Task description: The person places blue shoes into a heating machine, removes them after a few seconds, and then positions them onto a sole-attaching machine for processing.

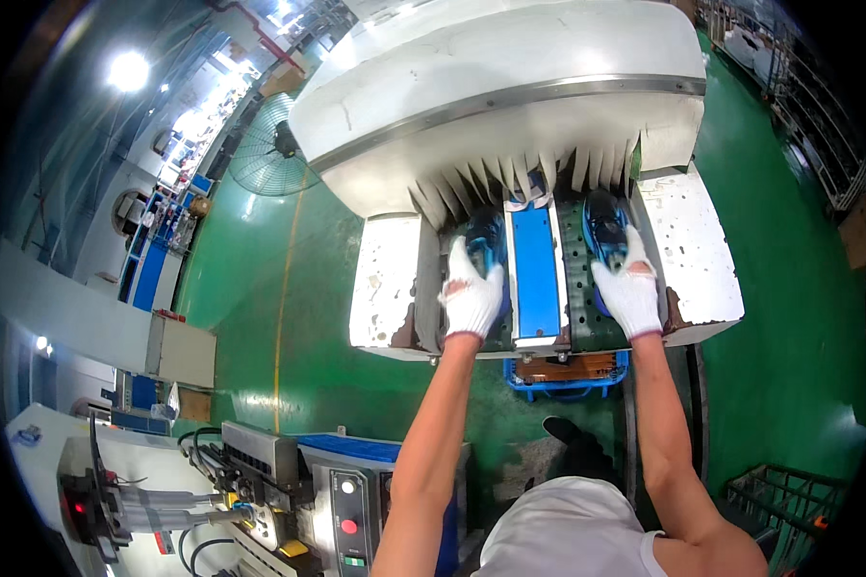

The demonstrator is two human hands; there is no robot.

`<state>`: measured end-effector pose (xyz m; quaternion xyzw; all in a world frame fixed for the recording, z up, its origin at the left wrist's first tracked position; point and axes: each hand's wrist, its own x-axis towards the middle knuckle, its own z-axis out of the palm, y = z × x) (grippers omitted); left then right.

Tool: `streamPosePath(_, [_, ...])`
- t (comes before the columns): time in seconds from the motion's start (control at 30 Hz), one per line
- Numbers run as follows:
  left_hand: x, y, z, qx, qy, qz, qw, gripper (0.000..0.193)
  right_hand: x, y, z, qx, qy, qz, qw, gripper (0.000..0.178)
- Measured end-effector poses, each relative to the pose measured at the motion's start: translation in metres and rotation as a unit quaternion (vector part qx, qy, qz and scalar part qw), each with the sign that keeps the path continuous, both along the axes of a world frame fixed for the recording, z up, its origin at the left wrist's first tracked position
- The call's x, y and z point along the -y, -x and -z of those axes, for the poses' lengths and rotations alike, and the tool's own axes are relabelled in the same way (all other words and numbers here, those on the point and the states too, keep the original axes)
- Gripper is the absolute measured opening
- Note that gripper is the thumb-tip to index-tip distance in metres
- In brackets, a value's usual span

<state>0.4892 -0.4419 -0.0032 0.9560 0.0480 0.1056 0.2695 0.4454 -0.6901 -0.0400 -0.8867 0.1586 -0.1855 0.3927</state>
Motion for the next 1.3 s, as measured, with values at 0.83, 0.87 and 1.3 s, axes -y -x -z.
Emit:
streamPosePath(0.83, [0.081, 0.953, 0.108, -0.013, -0.022, -0.967, 0.252, 0.044, -0.283, 0.278, 0.174, -0.442, -0.017, -0.785, 0.435, 0.06])
streamPosePath(0.87, [0.1, 0.966, 0.128, -0.031, -0.011, -0.971, 0.239, 0.043, -0.302, 0.294, 0.166, -0.435, -0.007, -0.796, 0.421, 0.06])
streamPosePath(1.3, [0.002, 0.882, 0.265, 0.195, 0.421, -0.859, 0.218, 0.079, -0.371, 0.665, 0.151, -0.36, 0.189, -0.889, 0.211, 0.068])
